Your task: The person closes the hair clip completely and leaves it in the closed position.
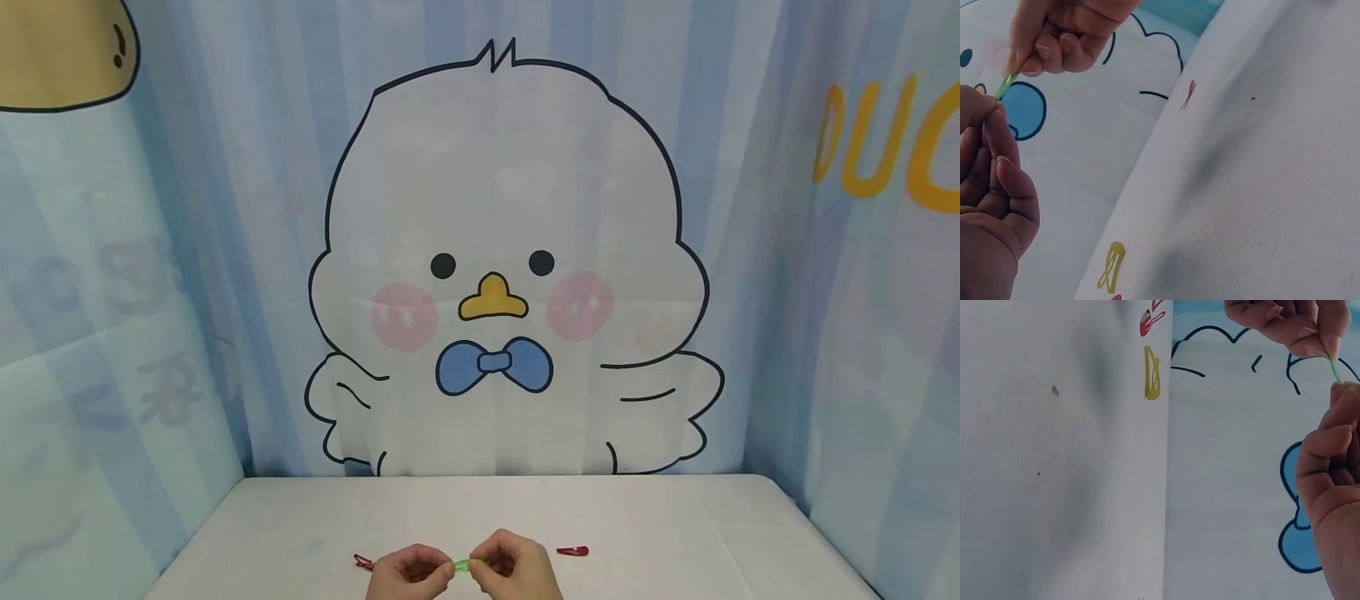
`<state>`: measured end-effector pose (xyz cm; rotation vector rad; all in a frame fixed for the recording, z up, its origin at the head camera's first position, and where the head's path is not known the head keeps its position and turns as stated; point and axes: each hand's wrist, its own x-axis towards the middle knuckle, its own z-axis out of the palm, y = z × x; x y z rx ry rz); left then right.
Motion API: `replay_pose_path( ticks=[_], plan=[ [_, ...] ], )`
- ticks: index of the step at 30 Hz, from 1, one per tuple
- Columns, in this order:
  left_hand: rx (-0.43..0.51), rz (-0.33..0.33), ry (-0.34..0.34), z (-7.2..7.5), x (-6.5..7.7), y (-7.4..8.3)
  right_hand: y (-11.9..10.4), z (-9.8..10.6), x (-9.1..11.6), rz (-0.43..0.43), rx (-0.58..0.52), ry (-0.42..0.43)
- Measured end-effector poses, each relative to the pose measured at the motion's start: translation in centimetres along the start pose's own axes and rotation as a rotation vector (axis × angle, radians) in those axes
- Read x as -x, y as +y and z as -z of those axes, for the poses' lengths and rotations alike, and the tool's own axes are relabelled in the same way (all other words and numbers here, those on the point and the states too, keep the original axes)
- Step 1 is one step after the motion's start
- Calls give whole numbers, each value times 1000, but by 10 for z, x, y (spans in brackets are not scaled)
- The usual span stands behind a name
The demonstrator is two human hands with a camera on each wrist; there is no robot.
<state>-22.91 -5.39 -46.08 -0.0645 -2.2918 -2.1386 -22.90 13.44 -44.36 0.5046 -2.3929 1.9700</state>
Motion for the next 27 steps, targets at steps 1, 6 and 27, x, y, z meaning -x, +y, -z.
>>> replay_pose_path(
  ticks=[1,6,27],
  plan=[
    [8,2,-2,0,0,0,0,1,0,-1,-11,-5],
    [42,4,-11,0,-1,0,-1,3,0,0,-35,-14],
    [54,22,-29,0,-2,-1,6,6,-1,103,114,-70]
  ],
)
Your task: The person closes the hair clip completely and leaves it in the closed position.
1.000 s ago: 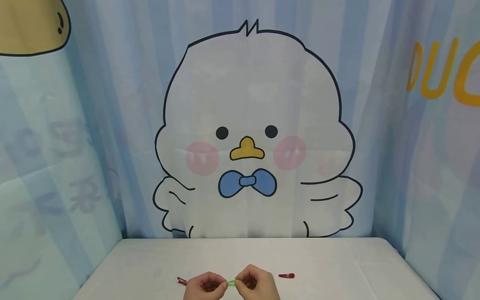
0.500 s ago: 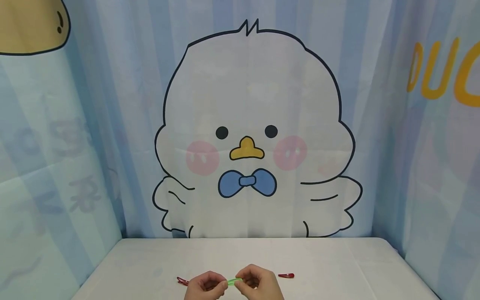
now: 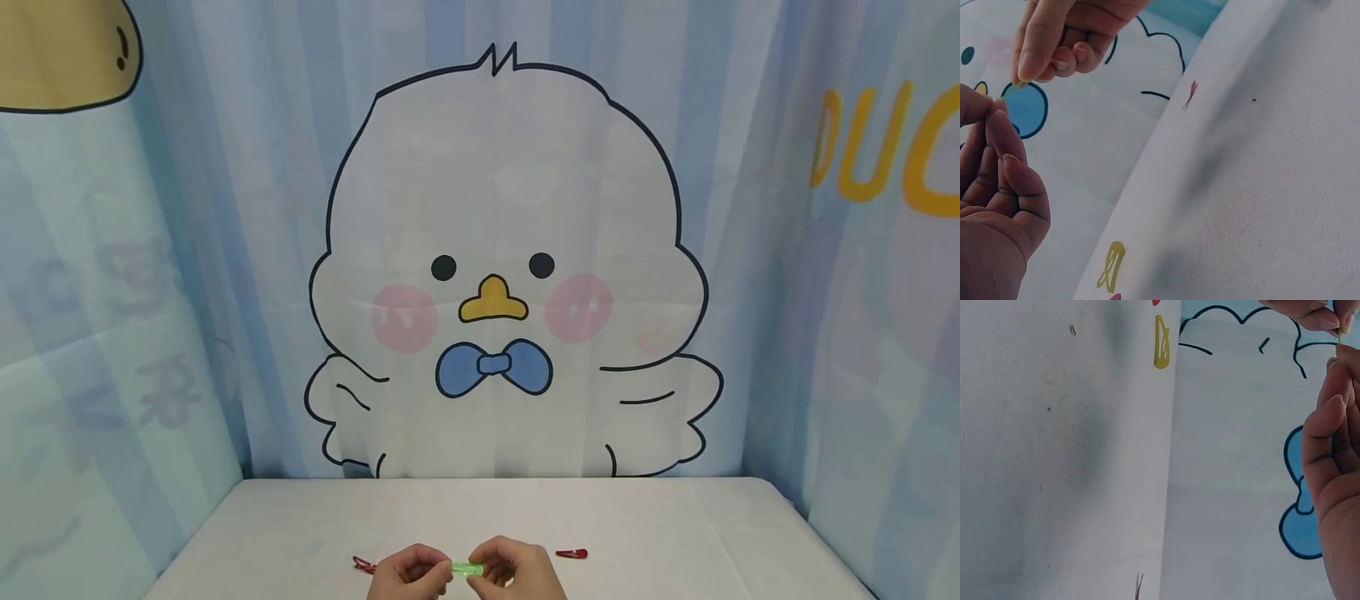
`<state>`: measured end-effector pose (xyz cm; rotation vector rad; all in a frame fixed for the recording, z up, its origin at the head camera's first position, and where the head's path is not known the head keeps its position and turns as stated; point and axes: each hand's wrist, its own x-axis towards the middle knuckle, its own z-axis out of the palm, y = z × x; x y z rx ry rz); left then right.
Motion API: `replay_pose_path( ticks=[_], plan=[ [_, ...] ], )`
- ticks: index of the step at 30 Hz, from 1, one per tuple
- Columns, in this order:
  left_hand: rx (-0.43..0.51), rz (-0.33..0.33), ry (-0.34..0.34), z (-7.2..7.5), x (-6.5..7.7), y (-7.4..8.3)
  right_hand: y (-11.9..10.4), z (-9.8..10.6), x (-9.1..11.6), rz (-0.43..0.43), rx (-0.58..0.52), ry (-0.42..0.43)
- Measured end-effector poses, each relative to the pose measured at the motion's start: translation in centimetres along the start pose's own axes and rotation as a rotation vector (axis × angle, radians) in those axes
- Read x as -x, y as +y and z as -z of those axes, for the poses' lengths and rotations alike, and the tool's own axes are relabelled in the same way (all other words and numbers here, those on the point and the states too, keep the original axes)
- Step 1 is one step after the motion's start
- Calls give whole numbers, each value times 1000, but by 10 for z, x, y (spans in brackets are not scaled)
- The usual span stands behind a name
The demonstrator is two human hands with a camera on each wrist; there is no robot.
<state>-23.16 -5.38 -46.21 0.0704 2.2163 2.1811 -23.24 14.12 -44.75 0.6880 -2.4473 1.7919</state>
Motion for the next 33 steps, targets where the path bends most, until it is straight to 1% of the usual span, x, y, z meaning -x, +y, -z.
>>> replay_pose_path(
  ticks=[5,9,18,23,28,33],
  plan=[
    [-5,-2,-12,1,0,0,1,1,1,17,8,1],
    [-15,-15,-29,5,0,-1,0,-1,0,23,13,0],
    [-19,-40,-54,12,-2,-1,-2,-5,-4,68,16,26],
    [-36,-37,-40,15,-2,-1,1,-2,-3,67,46,33],
    [-54,-28,-20,24,-4,-3,4,4,-3,57,82,48],
    [-43,-36,-13,38,-7,-4,8,11,-1,94,115,82]
  ],
)
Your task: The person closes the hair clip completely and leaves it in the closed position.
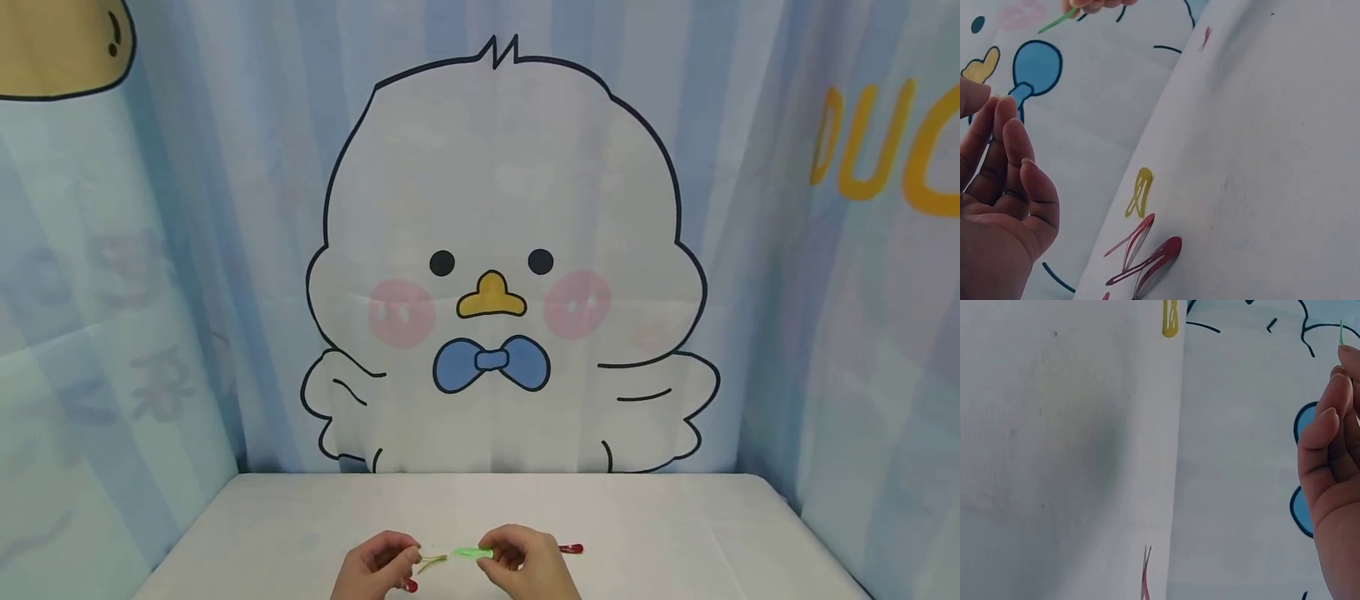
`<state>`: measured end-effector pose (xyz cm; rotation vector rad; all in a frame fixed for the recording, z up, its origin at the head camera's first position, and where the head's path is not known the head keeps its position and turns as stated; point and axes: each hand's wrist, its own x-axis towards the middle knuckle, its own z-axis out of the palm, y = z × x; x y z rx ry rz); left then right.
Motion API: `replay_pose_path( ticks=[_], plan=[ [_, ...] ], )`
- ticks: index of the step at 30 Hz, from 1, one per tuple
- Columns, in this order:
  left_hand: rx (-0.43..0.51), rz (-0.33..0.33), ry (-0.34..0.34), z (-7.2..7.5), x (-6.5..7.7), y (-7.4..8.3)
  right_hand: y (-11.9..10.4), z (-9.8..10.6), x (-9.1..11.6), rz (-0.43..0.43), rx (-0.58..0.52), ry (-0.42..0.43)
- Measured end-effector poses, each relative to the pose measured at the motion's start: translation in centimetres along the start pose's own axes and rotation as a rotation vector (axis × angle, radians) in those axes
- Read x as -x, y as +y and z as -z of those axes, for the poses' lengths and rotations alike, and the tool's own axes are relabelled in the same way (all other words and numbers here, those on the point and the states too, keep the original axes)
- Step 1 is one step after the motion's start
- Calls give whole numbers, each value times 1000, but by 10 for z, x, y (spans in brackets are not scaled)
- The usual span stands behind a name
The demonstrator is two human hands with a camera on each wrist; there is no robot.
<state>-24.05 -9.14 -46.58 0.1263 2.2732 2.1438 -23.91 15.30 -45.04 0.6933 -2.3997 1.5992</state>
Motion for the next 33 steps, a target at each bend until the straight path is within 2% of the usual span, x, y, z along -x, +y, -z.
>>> replay_pose_path(
  ticks=[2,7,11,15,21,25,33],
  plan=[
    [-3,-2,6,5,-1,-1,2,2,1,0,-3,5],
    [-47,-9,12,13,-1,-3,4,7,1,-65,-17,-10],
    [-64,-11,20,20,-2,-4,7,10,1,-89,13,-11],
    [-104,-5,27,27,-3,-7,12,16,2,-67,52,11],
    [-146,37,29,36,-5,-16,19,28,2,-16,90,39],
    [-188,53,-7,43,-6,-19,22,34,2,-43,121,46],
    [-287,81,-99,61,-11,-20,29,46,3,-187,162,48]
  ],
)
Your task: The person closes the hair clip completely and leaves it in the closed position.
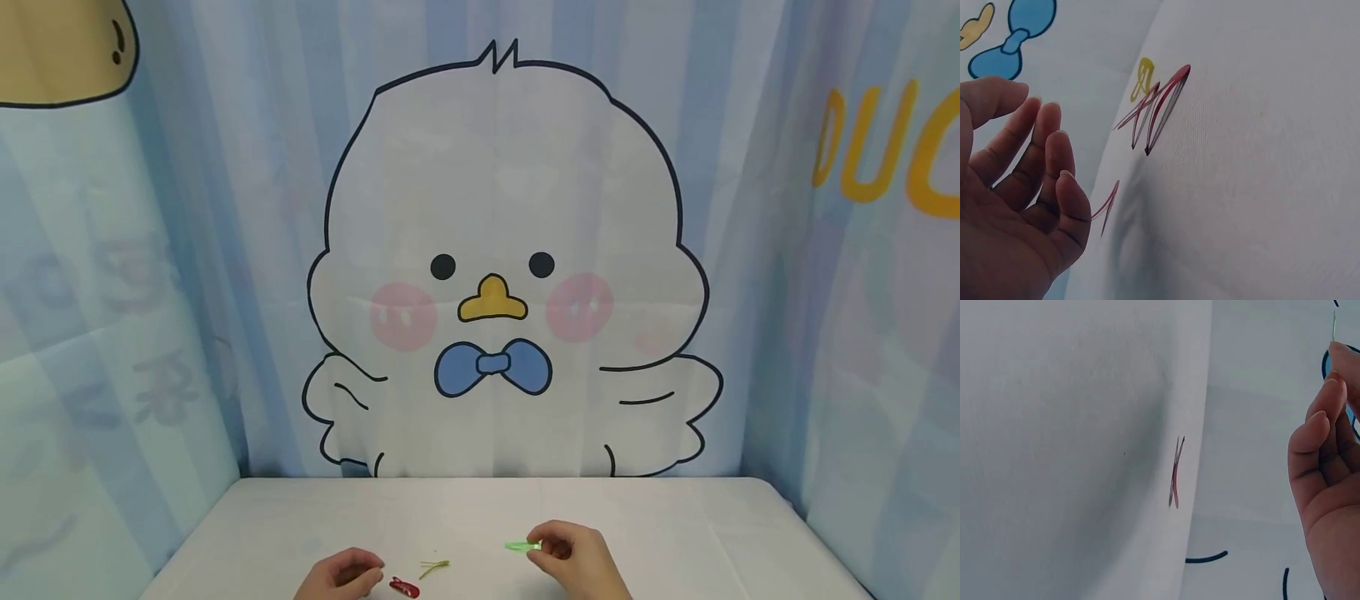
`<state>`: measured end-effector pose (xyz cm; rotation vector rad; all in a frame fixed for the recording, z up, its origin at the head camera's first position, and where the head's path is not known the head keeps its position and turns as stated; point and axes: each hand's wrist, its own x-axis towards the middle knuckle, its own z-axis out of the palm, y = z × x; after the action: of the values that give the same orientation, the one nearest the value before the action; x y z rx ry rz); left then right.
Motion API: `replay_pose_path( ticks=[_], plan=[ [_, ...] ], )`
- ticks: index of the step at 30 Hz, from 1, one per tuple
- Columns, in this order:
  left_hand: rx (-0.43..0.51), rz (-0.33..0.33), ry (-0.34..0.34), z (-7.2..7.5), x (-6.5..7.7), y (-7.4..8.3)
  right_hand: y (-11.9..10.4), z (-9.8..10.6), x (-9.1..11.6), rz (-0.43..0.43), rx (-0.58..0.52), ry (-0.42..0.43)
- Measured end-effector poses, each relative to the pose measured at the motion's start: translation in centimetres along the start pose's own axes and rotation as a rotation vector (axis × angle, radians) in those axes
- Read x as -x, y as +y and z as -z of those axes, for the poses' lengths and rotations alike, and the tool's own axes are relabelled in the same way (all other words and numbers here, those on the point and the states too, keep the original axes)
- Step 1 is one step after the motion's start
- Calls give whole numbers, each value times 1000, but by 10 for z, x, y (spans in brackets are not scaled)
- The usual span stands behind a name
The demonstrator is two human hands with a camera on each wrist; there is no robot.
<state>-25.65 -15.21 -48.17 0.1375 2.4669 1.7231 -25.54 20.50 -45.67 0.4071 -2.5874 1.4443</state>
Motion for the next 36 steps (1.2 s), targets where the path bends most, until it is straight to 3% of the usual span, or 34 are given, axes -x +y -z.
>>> replay_pose_path(
  ticks=[10,17,20,23,26,29,32,36],
  plan=[
    [-31,36,-91,7,-2,-6,12,15,-5,-78,29,3],
    [-77,14,-153,7,-7,-7,23,25,-6,-123,52,4],
    [-62,64,-196,10,-18,-22,29,28,-7,-143,54,-8],
    [-45,108,-248,13,-34,-49,34,31,-6,-166,67,-21],
    [-38,103,-288,15,-51,-75,39,32,-7,-199,103,-24],
    [-65,88,-296,16,-60,-87,42,33,-10,-265,142,-28],
    [-102,92,-282,15,-60,-85,47,36,-12,-316,161,-53],
    [-167,64,-278,14,-45,-60,56,43,-11,-300,156,-114]
  ],
)
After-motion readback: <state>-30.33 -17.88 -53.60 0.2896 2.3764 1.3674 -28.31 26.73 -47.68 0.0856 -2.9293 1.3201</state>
